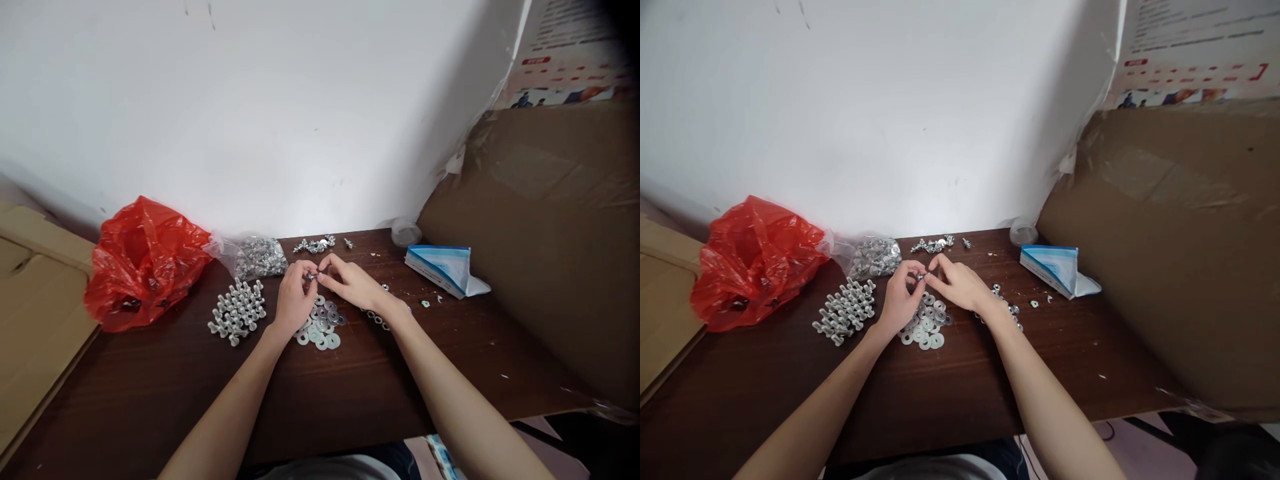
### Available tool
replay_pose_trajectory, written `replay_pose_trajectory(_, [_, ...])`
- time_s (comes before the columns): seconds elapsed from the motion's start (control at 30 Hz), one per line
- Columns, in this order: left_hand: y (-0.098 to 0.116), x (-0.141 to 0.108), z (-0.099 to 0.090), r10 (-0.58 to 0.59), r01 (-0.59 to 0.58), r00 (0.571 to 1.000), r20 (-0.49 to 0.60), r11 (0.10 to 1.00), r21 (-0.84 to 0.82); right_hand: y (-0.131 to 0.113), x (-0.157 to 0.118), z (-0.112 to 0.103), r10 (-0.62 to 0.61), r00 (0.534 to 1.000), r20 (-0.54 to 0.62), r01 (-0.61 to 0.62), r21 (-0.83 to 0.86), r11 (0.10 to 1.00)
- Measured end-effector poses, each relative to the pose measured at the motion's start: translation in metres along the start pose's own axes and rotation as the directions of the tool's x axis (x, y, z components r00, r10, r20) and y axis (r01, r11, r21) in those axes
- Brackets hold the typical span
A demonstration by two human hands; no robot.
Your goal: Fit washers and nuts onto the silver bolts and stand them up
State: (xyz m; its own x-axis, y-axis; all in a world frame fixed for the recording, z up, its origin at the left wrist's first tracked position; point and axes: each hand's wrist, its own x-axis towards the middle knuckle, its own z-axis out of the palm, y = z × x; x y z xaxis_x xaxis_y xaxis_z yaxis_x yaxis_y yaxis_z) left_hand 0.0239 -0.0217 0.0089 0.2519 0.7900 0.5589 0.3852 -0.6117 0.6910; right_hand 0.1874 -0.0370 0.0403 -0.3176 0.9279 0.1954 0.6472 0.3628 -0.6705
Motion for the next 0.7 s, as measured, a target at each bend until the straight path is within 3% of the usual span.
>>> replay_pose_trajectory(0.2, [0.001, -0.0005, -0.0001, 0.02, -0.02, 0.999, 0.047, 1.0, -0.007, 0.0004, 0.0012, 0.0002, 0.022, 0.999, 0.025, -0.021, -0.04, 0.999])
replay_pose_trajectory(0.3, [0.0015, -0.0002, -0.0006, -0.012, 0.012, 1.0, 0.024, 1.0, -0.003, 0.0021, 0.0007, -0.0004, 0.052, 0.999, 0.011, -0.051, -0.024, 0.998])
replay_pose_trajectory(0.43, [-0.0002, 0.0001, -0.0001, -0.018, 0.018, 1.0, 0.0, 1.0, -0.007, 0.0032, 0.0003, 0.0003, -0.014, 0.999, 0.034, 0.013, 0.008, 1.0])
replay_pose_trajectory(0.57, [-0.0014, -0.0002, 0.0007, 0.002, -0.002, 1.0, 0.009, 1.0, -0.011, 0.0029, 0.0012, 0.0014, 0.026, 0.998, 0.055, -0.025, -0.026, 0.999])
replay_pose_trajectory(0.7, [-0.001, -0.0002, 0.0005, -0.008, 0.008, 1.0, 0.003, 1.0, -0.008, 0.0032, 0.0009, 0.0, 0.048, 0.999, -0.004, -0.048, -0.017, 0.999])
